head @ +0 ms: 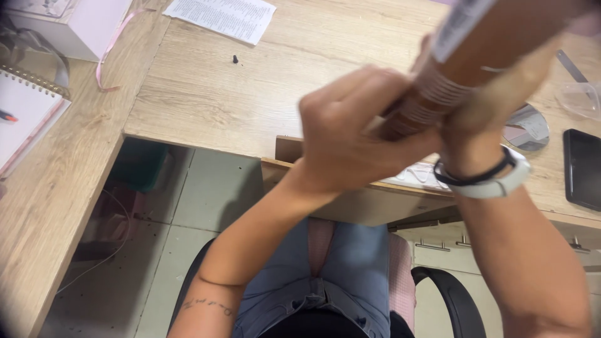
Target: Applying and spreading glue on the spine of a book held in a wooden press
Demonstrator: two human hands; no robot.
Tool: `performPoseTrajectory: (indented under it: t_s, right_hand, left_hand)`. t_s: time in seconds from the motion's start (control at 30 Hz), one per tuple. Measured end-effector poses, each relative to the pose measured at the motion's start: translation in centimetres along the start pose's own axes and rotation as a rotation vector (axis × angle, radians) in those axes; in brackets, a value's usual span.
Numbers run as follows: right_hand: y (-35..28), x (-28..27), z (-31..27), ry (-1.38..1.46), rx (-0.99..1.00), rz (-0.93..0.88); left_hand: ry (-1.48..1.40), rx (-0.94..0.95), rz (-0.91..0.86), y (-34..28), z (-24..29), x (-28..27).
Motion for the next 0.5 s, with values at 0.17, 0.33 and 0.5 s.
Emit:
performPoseTrajectory:
  t_s: [0.17, 0.33, 0.5]
  right_hand:
    - [0.4, -6.8, -0.9, -0.014, -0.009, 0.046]
    - [0.2, -14.8, -2.2, -0.355, -0.156, -0.206]
    - [1.0, -22.7, -3.0, -0.455, -0.26, -0.238]
  left_hand:
    - [-0.04, -0.055, 0.03, -1.6, -0.3, 3.1]
    - [-0.136, -0.09, 0.041, -2.5, -0.2, 6.5]
    - [-0.149, -0.204, 0.002, -2.7, 0.4, 8.9]
Point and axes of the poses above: each hand's wrist, its own y-axis towards the middle knuckle, its own x-axis out of the palm, z = x × y, the point moved 4 cm from there along y, towards the middle knuckle, and after that the axes turned 12 degrees about -y, right-handed, at the moved point
